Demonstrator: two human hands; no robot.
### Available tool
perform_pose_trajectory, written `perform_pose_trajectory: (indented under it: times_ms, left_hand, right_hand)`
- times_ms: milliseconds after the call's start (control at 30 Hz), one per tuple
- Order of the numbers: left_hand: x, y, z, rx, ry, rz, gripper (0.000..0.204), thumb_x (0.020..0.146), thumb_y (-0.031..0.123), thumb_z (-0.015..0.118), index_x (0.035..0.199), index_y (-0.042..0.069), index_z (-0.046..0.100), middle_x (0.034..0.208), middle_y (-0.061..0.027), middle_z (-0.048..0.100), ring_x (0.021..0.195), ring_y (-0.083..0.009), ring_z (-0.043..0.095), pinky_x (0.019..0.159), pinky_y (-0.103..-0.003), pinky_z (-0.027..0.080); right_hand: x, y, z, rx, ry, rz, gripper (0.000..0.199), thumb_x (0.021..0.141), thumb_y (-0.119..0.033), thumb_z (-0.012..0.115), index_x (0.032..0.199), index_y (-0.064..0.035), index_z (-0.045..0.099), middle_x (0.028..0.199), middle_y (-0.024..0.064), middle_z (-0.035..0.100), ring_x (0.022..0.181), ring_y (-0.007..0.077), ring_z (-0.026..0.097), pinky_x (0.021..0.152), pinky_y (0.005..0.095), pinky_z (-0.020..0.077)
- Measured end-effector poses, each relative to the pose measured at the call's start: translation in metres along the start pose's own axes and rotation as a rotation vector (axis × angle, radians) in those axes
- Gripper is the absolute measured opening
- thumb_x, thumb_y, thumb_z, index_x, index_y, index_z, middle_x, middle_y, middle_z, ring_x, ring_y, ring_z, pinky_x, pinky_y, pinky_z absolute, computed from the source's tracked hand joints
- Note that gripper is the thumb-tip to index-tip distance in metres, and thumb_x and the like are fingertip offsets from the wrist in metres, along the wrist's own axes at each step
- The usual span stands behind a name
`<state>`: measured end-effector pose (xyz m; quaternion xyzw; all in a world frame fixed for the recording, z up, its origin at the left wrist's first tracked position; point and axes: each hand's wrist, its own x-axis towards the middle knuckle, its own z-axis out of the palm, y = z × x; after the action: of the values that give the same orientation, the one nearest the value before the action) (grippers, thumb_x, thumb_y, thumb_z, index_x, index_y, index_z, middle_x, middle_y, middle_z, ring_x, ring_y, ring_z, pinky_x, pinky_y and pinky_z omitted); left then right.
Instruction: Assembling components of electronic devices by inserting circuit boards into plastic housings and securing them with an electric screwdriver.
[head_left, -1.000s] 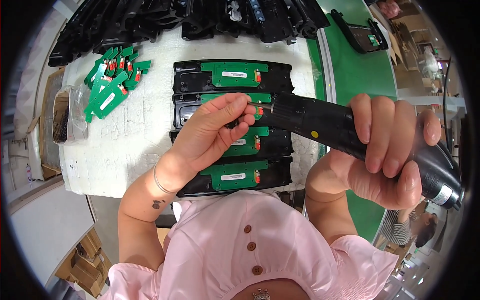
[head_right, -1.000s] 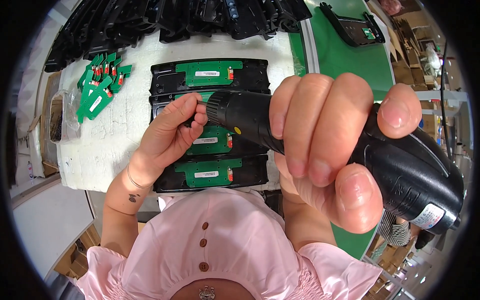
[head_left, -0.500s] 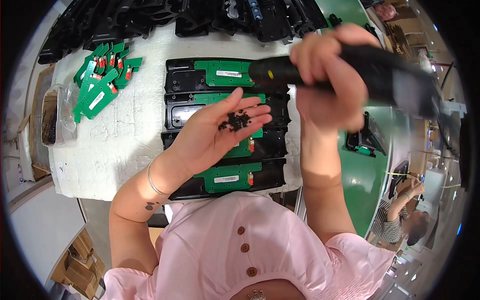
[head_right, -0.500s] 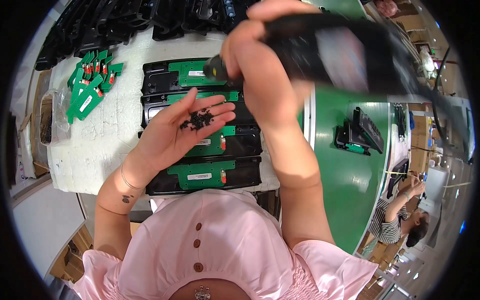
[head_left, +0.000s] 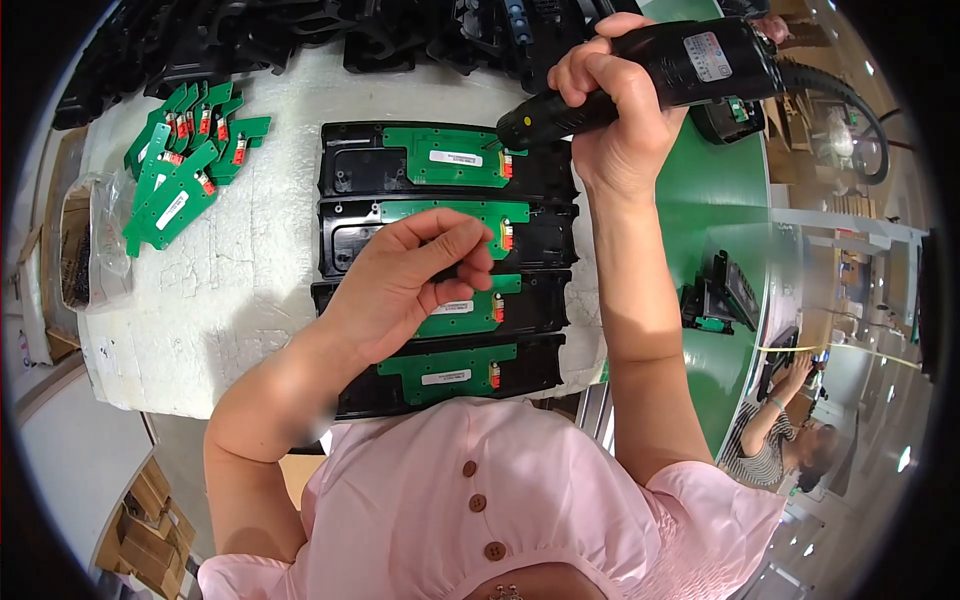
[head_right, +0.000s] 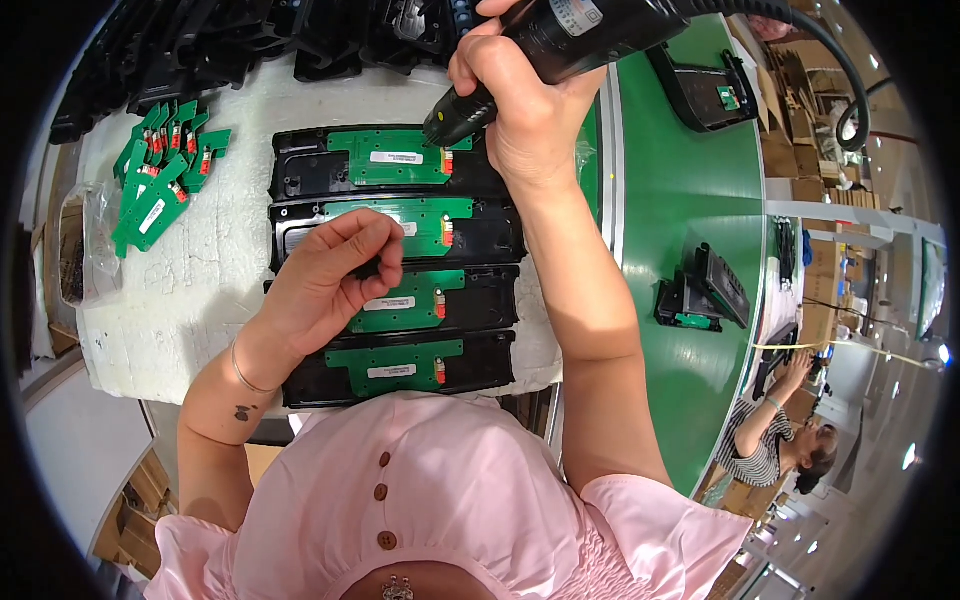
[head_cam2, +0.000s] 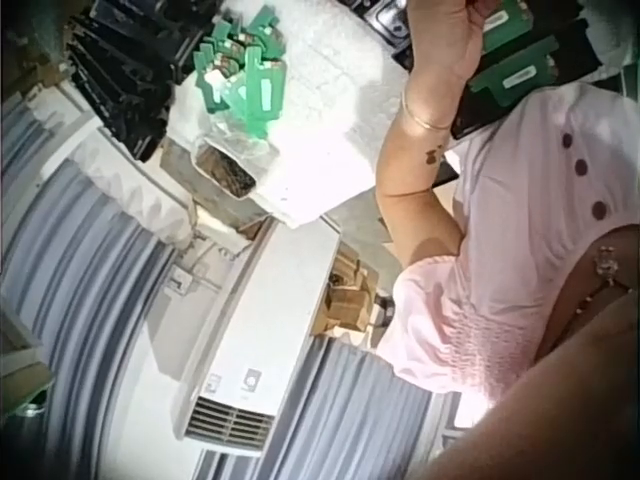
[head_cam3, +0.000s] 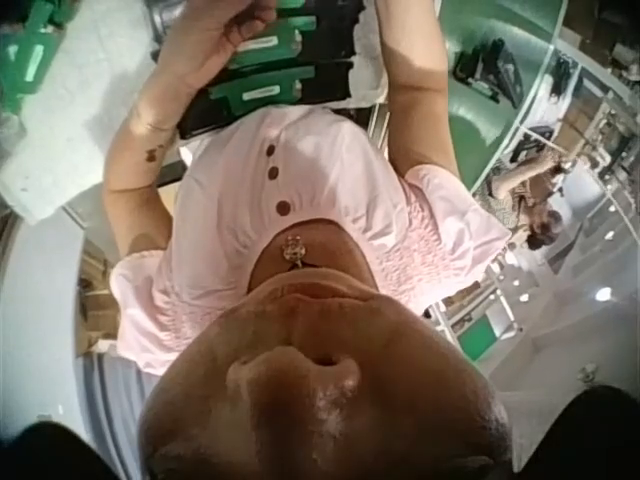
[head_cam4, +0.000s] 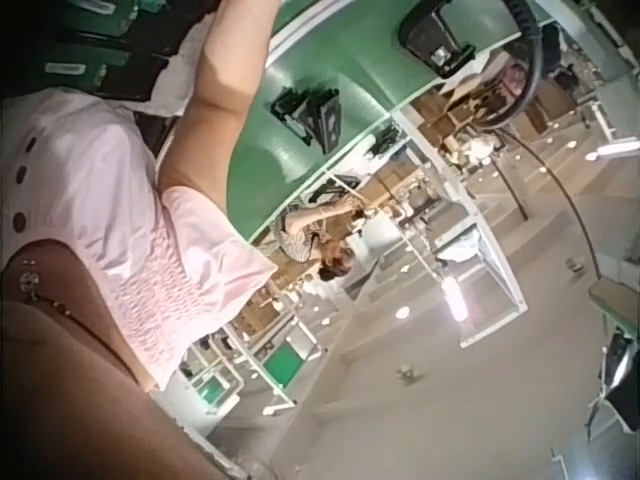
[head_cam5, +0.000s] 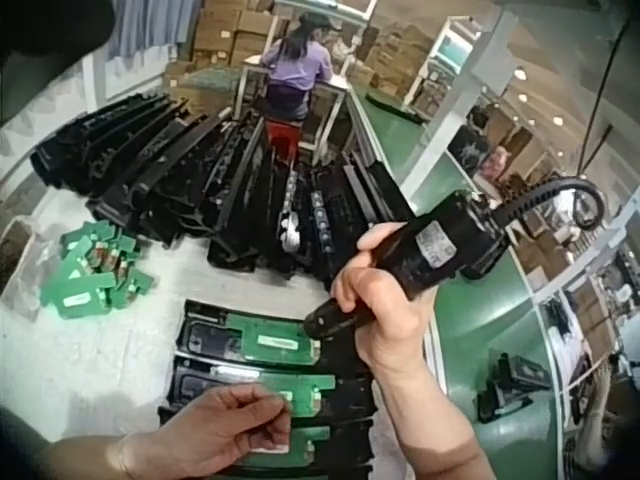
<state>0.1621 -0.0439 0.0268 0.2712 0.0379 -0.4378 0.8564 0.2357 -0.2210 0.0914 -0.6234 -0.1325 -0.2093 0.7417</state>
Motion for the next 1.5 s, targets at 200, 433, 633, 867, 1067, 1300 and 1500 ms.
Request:
perform_pose_trajectory:
  times_ms: [200,433,633,867,1067,1300,1500]
  left_hand:
    - [0.001,0.0,0.003,-0.027,0.128,-0.008,0.019,0.087,0.013,0.056,0.102,0.001,0.058,0.086,-0.0038,0.061,0.077,-0.0098,0.059,0.068,-0.019,0.05]
    - [0.002,0.003,0.0,-0.122,0.121,0.039,0.018,0.087,0.009,0.054,0.103,0.001,0.057,0.088,-0.0063,0.061,0.079,-0.0115,0.06,0.07,-0.02,0.053]
    - [0.002,0.001,-0.004,-0.166,0.136,0.052,0.017,0.086,0.013,0.057,0.1,0.003,0.059,0.091,-0.0049,0.061,0.084,-0.0117,0.06,0.077,-0.021,0.051]
    - [0.004,0.001,-0.009,-0.286,0.044,0.08,0.015,0.088,0.015,0.055,0.096,0.003,0.059,0.089,-0.0038,0.06,0.081,-0.0096,0.059,0.073,-0.018,0.052]
    - [0.004,-0.001,-0.005,-0.277,0.031,0.079,0.017,0.089,0.019,0.054,0.092,0.003,0.058,0.083,-0.002,0.058,0.076,-0.008,0.058,0.066,-0.017,0.052]
    - [0.003,-0.002,-0.01,-0.326,-0.033,0.078,0.019,0.088,0.023,0.054,0.09,0.004,0.058,0.082,-0.001,0.058,0.075,-0.008,0.056,0.068,-0.02,0.051]
    - [-0.001,0.005,0.013,-0.345,0.074,0.042,0.033,0.092,0.025,0.047,0.107,-0.005,0.052,0.101,-0.0144,0.057,0.093,-0.0213,0.057,0.082,-0.027,0.049]
  right_hand:
    - [0.004,-0.005,0.015,0.077,0.045,0.125,0.017,0.067,0.002,0.052,0.083,0.0004,0.045,0.058,0.0062,0.045,0.045,0.0141,0.042,0.045,0.0261,0.0371]
    - [0.007,-0.003,0.014,0.057,-0.026,0.147,0.013,0.068,0.001,0.054,0.079,0.0012,0.047,0.057,0.0071,0.046,0.045,0.0156,0.043,0.046,0.0268,0.0378]
    - [0.003,-0.003,0.008,0.008,-0.107,0.072,0.018,0.07,-0.006,0.049,0.088,0.0006,0.047,0.057,0.0046,0.042,0.047,0.0145,0.039,0.053,0.0319,0.037]
    - [-0.024,-0.085,0.011,0.312,-0.524,-0.033,0.028,0.07,-0.005,0.056,0.096,-0.0101,0.047,0.062,-0.0059,0.047,0.055,0.0055,0.045,0.057,0.0213,0.0345]
    - [-0.033,-0.083,0.016,0.299,-0.46,-0.034,0.02,0.072,-0.009,0.054,0.089,-0.0105,0.044,0.063,-0.005,0.048,0.055,0.0059,0.045,0.056,0.0212,0.0349]
    - [-0.033,-0.08,0.017,0.316,-0.456,-0.03,0.025,0.072,-0.009,0.053,0.097,-0.0096,0.046,0.063,-0.0054,0.047,0.055,0.0054,0.044,0.056,0.0218,0.0346]
    - [-0.026,-0.047,0.017,0.255,-0.321,-0.167,0.033,0.068,-0.006,0.053,0.101,-0.0054,0.048,0.06,-0.0019,0.042,0.054,0.0104,0.042,0.057,0.0268,0.0345]
